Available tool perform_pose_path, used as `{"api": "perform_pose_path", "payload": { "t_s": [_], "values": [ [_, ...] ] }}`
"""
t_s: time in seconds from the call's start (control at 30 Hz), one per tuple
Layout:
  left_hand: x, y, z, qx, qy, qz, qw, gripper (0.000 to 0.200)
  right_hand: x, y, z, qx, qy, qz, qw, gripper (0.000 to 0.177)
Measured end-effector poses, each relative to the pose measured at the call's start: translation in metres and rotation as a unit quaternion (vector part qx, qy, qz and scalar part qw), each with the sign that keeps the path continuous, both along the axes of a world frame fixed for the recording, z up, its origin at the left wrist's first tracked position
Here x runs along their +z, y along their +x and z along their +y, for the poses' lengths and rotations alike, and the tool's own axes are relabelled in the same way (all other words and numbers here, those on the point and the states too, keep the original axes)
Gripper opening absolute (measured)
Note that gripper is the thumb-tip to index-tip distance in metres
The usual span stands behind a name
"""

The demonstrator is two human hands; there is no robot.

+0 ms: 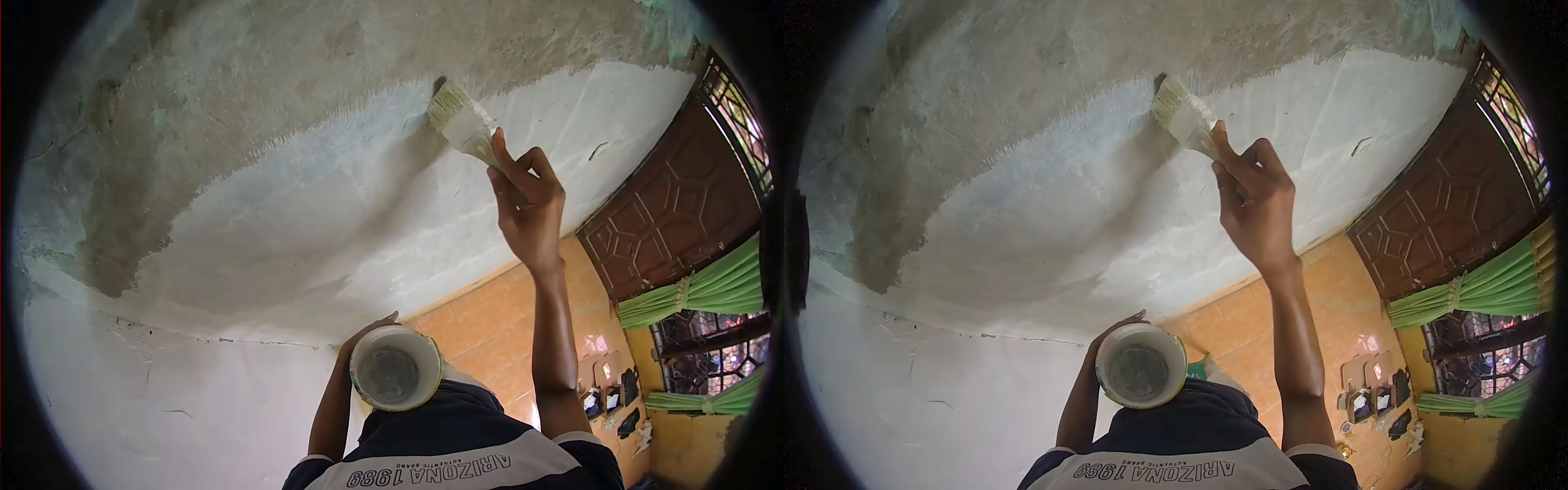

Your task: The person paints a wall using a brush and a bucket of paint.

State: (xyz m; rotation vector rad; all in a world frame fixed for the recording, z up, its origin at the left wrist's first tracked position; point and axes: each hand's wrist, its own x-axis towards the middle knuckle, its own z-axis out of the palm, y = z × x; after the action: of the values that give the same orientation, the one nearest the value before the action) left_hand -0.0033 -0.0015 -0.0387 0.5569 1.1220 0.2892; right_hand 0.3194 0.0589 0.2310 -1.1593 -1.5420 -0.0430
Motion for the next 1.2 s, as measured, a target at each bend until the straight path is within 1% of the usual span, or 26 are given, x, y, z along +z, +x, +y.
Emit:
{"api": "perform_pose_path", "payload": {
  "t_s": [0.07, 0.13, 0.2, 0.27, 0.33, 0.4, 0.53, 0.6, 0.73, 0.8, 0.83, 0.9, 1.0, 1.13, 1.2],
  "values": [
    [0.005, 0.0, 0.002, 0.006, -0.011, -0.002, 1.0, 0.062, 0.013, 0.007, -0.006, -0.026, -0.001, -0.066, 0.998, 0.055],
    [0.015, 0.003, 0.002, 0.011, -0.023, -0.003, 1.0, 0.06, 0.025, 0.015, -0.013, -0.022, 0.009, -0.083, 0.996, 0.055],
    [0.024, 0.006, 0.004, 0.017, -0.028, 0.025, 0.999, 0.057, 0.03, 0.021, -0.013, -0.016, 0.028, -0.091, 0.995, 0.055],
    [0.003, 0.001, 0.009, 0.011, -0.028, 0.006, 1.0, 0.058, 0.035, 0.021, -0.012, -0.002, 0.021, -0.095, 0.995, 0.055],
    [-0.006, -0.001, 0.014, 0.006, -0.029, -0.013, 0.999, 0.058, 0.035, 0.019, -0.009, 0.011, 0.013, -0.098, 0.995, 0.055],
    [-0.008, 0.002, 0.017, 0.006, -0.015, 0.002, 1.0, 0.057, 0.029, 0.018, 0.0, -0.013, 0.014, -0.149, 0.989, 0.054],
    [0.006, 0.008, 0.019, 0.004, -0.012, 0.033, 0.999, 0.055, 0.039, 0.024, -0.01, -0.012, 0.001, -0.163, 0.987, 0.053],
    [0.01, 0.008, 0.021, -0.009, -0.01, 0.008, 1.0, 0.056, 0.043, 0.025, -0.013, -0.003, 0.009, -0.126, 0.992, 0.052],
    [0.005, 0.007, 0.024, -0.017, -0.018, -0.015, 1.0, 0.056, 0.038, 0.021, -0.005, 0.01, 0.015, -0.134, 0.991, 0.053],
    [0.009, 0.01, 0.022, -0.028, 0.027, 0.028, 0.999, 0.076, 0.032, 0.021, 0.002, 0.006, -0.005, -0.135, 0.991, 0.053],
    [0.009, 0.01, 0.023, -0.028, 0.028, 0.028, 0.999, 0.076, 0.034, 0.022, -0.001, 0.006, -0.004, -0.136, 0.991, 0.053],
    [0.009, 0.008, 0.026, -0.048, 0.03, -0.033, 0.998, 0.065, 0.041, 0.026, -0.008, 0.024, -0.015, -0.146, 0.989, 0.054],
    [0.002, 0.008, 0.028, -0.047, 0.038, -0.024, 0.998, 0.059, 0.046, 0.026, -0.012, 0.01, 0.012, -0.132, 0.991, 0.054],
    [-0.004, 0.006, 0.026, -0.025, 0.005, -0.027, 0.999, 0.059, 0.042, 0.028, 0.0, 0.025, 0.011, -0.173, 0.985, 0.054],
    [-0.003, 0.007, 0.027, -0.036, 0.007, -0.021, 0.999, 0.061, 0.043, 0.034, 0.002, 0.024, -0.021, -0.174, 0.984, 0.055]
  ]
}}
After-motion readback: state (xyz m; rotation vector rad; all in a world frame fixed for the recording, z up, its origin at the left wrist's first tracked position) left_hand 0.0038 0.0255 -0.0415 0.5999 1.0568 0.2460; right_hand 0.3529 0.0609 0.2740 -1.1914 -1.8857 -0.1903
